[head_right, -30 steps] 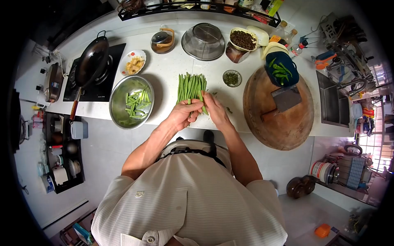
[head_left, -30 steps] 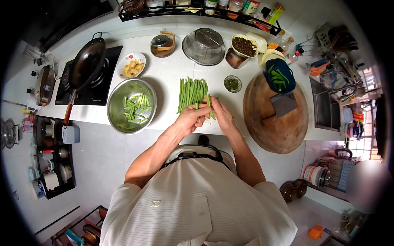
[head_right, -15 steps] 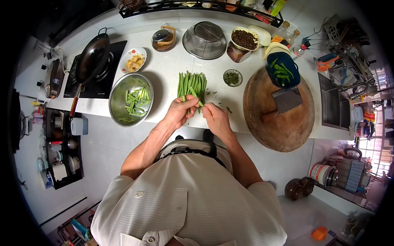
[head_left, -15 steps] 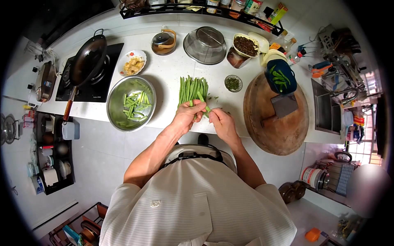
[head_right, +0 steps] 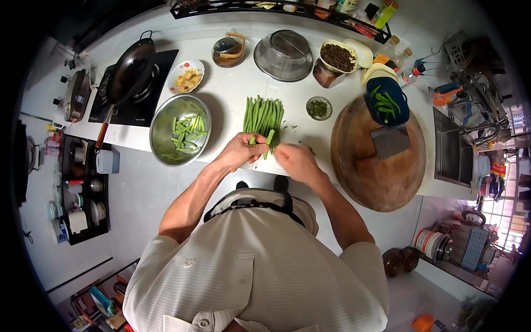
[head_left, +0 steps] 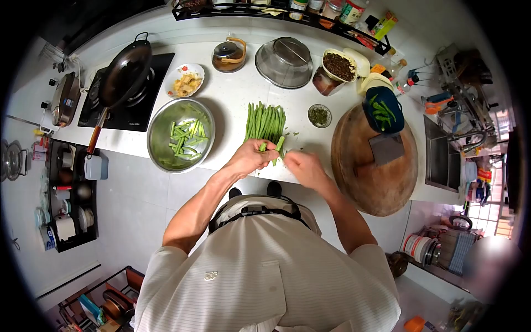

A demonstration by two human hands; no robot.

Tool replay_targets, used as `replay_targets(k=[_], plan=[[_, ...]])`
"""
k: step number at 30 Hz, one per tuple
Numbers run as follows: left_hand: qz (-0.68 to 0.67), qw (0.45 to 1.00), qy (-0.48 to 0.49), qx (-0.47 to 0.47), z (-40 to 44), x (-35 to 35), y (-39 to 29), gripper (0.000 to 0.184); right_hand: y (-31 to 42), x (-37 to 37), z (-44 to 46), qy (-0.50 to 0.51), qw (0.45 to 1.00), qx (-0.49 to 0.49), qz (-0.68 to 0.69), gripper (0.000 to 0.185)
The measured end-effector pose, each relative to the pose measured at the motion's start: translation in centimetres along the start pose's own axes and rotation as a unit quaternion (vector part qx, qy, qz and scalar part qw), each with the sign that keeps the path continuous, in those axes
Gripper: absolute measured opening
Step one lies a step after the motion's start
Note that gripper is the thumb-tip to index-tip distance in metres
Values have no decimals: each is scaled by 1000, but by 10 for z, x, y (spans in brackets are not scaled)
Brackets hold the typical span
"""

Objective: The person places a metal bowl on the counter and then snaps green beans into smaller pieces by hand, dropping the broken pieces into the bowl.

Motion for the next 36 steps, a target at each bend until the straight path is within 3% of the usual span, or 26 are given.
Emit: replay_targets(k=[2,3,5,6,8,9,10,12,15,17,19,21,23,28,36], plan=[[-36,999,7,-2,8,-7,15,21,-28,-16,-6,-99,975,157,124,16],[-39,999,3,-3,10,-12,22,21,-32,-20,-5,-94,975,156,126,16],[-128,991,15,24,10,-21,30,19,-54,-36,-14,-174,939,239,177,16],[-163,986,22,26,6,-29,31,17,-61,-36,-16,-172,939,238,179,16],[-181,981,-57,29,-10,-58,26,16,-65,-41,-21,-173,975,120,-69,15],[-171,981,-90,34,-17,-77,28,16,-74,-37,-27,-173,975,121,-69,15],[-133,979,-152,34,-26,-99,28,18,-71,-32,-29,-142,966,54,-209,17],[-39,960,-275,19,-48,-143,23,27,-70,-18,-30,-105,934,-15,-342,18],[178,894,-409,36,-67,-195,18,44,-69,-6,-23,-124,957,-32,-262,20],[242,881,-406,0,-73,-203,18,46,-79,13,-13,-43,960,122,-249,23],[414,752,-495,132,-84,-197,4,47,-76,29,0,-12,961,124,-248,25],[392,776,-482,113,-86,-187,2,47,-78,50,10,-8,976,126,-176,28],[370,774,-489,158,-91,-171,-8,44,-78,61,18,18,972,154,-174,32],[325,805,-454,202,-85,-129,-9,31,-107,65,31,-39,954,252,-156,41],[367,811,-360,278,-68,-75,5,28,-121,66,40,-11,948,274,-159,36]])
Point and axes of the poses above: each hand's wrist, its own z-axis towards the middle knuckle, its own x-axis out of the palm, y = z × x, the point moved 7 cm from there along z, towards the middle knuckle, and after that the axes turned 7 degrees about -x, right-handed, at the moved point
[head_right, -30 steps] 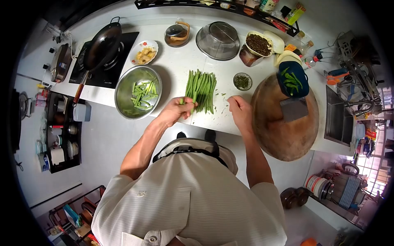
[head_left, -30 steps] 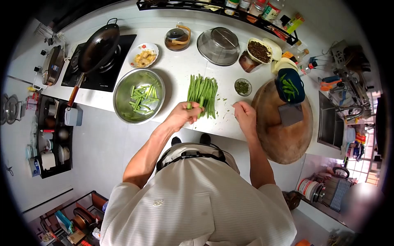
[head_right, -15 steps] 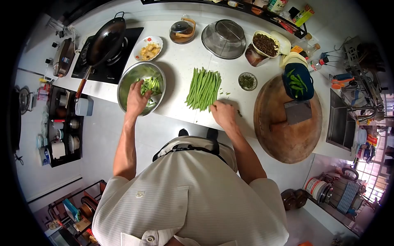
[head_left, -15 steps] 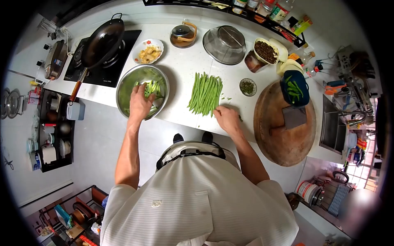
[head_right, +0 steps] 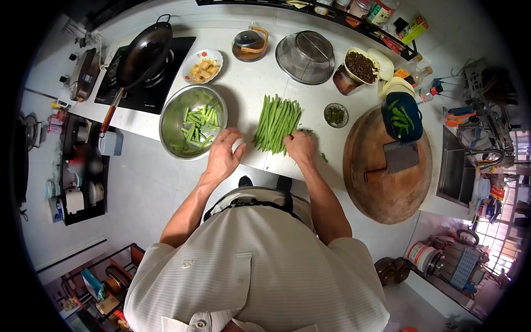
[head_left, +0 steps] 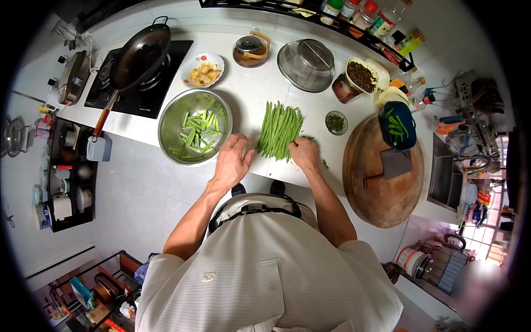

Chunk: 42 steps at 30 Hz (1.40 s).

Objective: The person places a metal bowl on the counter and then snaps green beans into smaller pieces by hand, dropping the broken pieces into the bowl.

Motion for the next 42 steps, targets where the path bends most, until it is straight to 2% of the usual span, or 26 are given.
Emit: replay_targets(k=[3,5,8,10,11,12,13,14,15,16,17,19,21,23,26,28,30,32,33,37,39,42], plan=[[-34,998,38,-33,-4,14,0,26,10,-5,-3,1,1000,2,-29,33],[-39,997,65,3,-6,22,-6,24,10,-2,-2,8,998,3,-57,33],[-58,994,89,-8,-9,37,-3,24,-4,2,2,-41,997,9,-66,27],[-72,992,103,-18,-8,38,-7,24,-7,-1,3,-42,998,1,47,24],[-84,990,109,-34,-7,38,-8,23,-9,-4,4,-43,998,0,47,24],[-97,987,117,-51,-7,38,-9,22,-6,-7,-1,-9,980,35,197,23],[-98,987,118,-51,-6,38,-10,22,0,-8,-8,25,937,71,342,22],[-125,978,136,-95,-1,42,-5,24,9,-19,-15,25,937,72,342,22],[-152,967,153,-137,4,45,1,26,27,-25,-20,71,919,42,386,19],[-156,976,113,-101,13,40,-3,27,43,-28,-25,117,896,10,428,16],[-156,976,112,-101,20,39,-3,27,47,-29,-27,117,896,9,428,16],[-197,953,144,-179,35,35,-5,26,63,-27,-35,160,891,-33,423,17],[-211,949,140,-186,48,36,-3,26,74,-28,-40,161,894,-38,416,18],[-351,877,197,-262,52,41,-6,23,82,-28,-43,177,900,-50,395,19],[-406,846,213,-273,54,52,1,17,97,-33,-49,215,913,-73,338,20],[-429,830,225,-275,53,59,6,15,103,-41,-54,206,912,-76,347,21],[-522,774,185,-306,51,59,15,13,102,-41,-61,200,909,-80,356,22],[-547,760,163,-309,52,57,20,12,89,-38,-67,192,876,-43,440,24],[-571,745,142,-315,51,54,20,12,86,-37,-70,193,876,-44,440,24],[-567,745,141,-321,46,53,16,13,81,-39,-79,173,861,-48,476,20],[-597,727,134,-311,45,55,15,15,81,-38,-82,165,850,-43,498,20],[-617,710,120,-318,44,56,13,15,80,-41,-82,146,875,-28,460,19]])
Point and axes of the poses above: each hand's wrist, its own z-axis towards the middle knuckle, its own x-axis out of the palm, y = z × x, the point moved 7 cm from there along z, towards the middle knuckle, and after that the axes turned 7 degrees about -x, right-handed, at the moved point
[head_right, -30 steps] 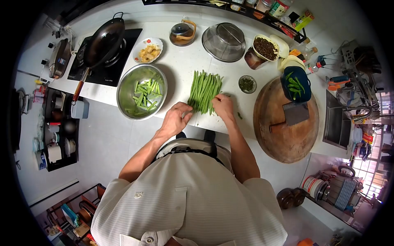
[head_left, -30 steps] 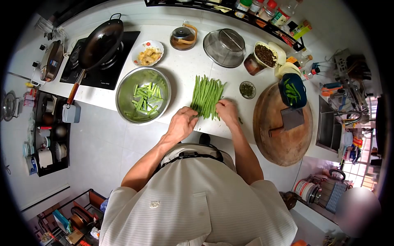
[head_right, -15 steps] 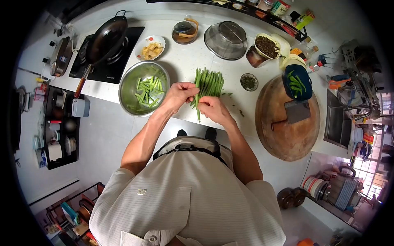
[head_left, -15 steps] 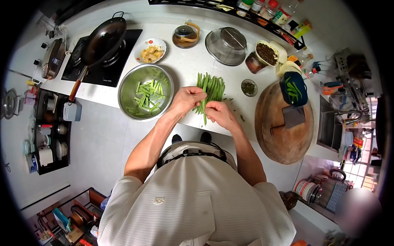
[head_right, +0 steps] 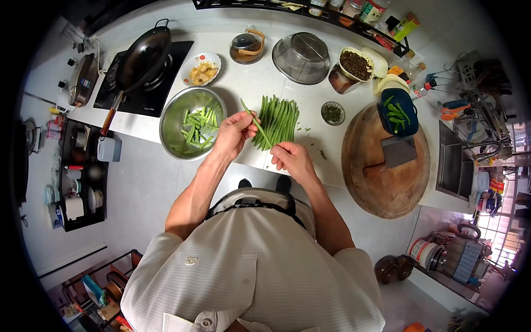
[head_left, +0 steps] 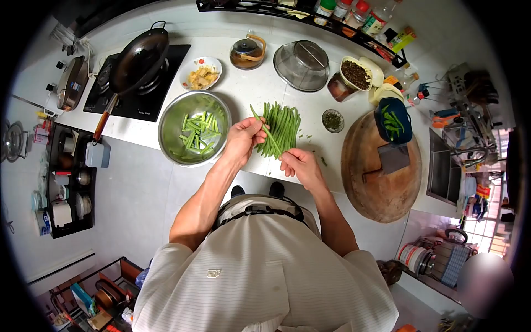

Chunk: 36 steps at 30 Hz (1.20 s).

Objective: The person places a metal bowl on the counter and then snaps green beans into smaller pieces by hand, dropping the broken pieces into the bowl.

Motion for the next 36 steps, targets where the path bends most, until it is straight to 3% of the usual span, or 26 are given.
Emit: replay_targets(k=[4,6,8,9,11,19,27,34,36], plan=[[-28,999,-1,-18,-2,4,8,13,6,-5,-5,-83,990,-30,-113,20],[76,996,29,-31,-2,14,22,9,7,-5,-7,-113,981,-48,-152,20],[90,995,18,-35,-8,21,36,7,21,1,-9,-121,939,-155,-284,16],[97,995,9,-37,-10,24,39,7,19,2,-12,-125,938,-155,-284,16],[94,995,1,-39,-5,18,45,7,29,6,-19,-155,887,-236,-366,12],[92,994,-29,-54,-10,29,56,8,34,-7,-26,-220,834,-282,-419,6],[151,987,39,-47,-16,45,55,8,55,-8,-30,-205,782,-373,-456,11],[238,962,95,-98,-16,52,51,17,57,-16,-31,-120,797,-398,-438,10],[230,961,106,-112,-17,51,50,17,56,-27,-29,-133,841,-368,-374,9]])
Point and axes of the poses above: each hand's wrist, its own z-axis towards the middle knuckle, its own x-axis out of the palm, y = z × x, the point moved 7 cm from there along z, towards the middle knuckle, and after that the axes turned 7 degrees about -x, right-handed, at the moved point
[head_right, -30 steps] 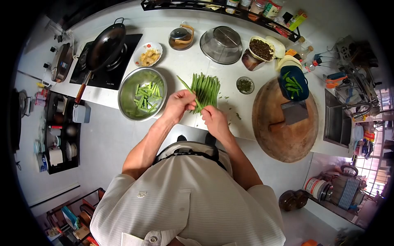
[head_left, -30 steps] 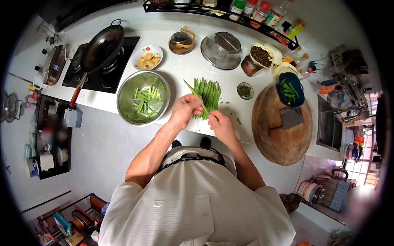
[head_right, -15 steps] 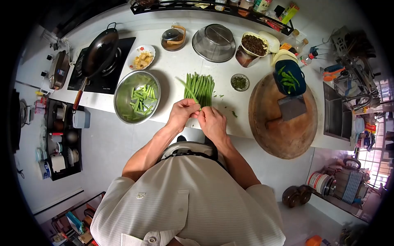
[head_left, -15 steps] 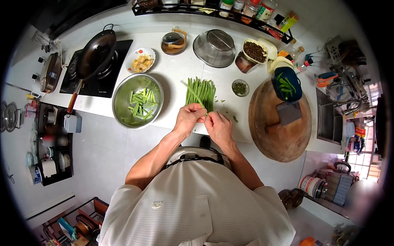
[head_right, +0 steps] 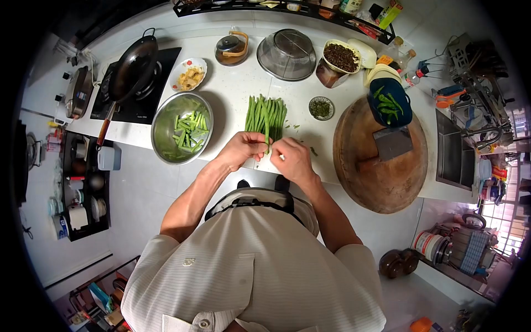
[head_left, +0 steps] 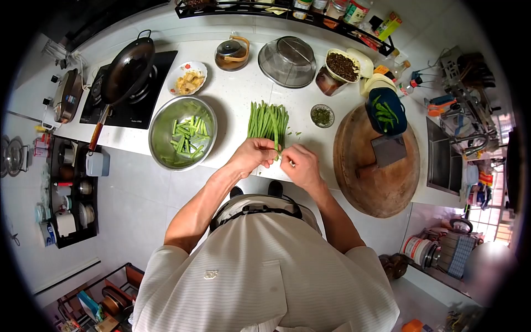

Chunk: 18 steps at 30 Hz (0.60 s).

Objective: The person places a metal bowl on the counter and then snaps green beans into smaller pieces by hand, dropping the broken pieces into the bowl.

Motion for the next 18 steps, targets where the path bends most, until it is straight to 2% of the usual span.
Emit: replay_targets(k=[1,3,4,5,7,9,11,12,14,15,17,18], plan=[[-8,1000,15,-10,0,1,1,17,-6,-1,0,-1,1000,0,0,9],[-12,1000,26,-10,-2,1,2,16,-41,-17,-9,-108,986,123,35,5],[-17,999,36,-10,-4,2,3,16,-56,-20,-15,-110,976,183,39,4],[-16,999,36,-10,-5,3,4,16,-67,-24,-17,-111,976,183,40,4],[-33,999,29,-13,-7,4,5,15,-60,-25,-10,-35,989,55,-134,9],[-13,1000,21,-11,-7,6,5,14,-54,-24,-16,-28,988,63,-136,13],[6,1000,15,-9,-5,9,6,13,-67,-10,-23,37,966,254,-6,19],[18,1000,10,-9,-3,10,7,13,-61,-8,-19,36,966,255,-6,19],[31,999,6,-9,-2,13,9,14,-58,11,-21,9,911,355,208,25],[50,999,0,3,-2,16,9,14,-59,14,-20,9,912,354,208,25],[68,998,-5,14,-3,18,9,14,-54,24,-16,59,938,290,181,27],[68,998,-8,13,-4,19,9,15,-52,28,-17,62,932,303,191,26]])
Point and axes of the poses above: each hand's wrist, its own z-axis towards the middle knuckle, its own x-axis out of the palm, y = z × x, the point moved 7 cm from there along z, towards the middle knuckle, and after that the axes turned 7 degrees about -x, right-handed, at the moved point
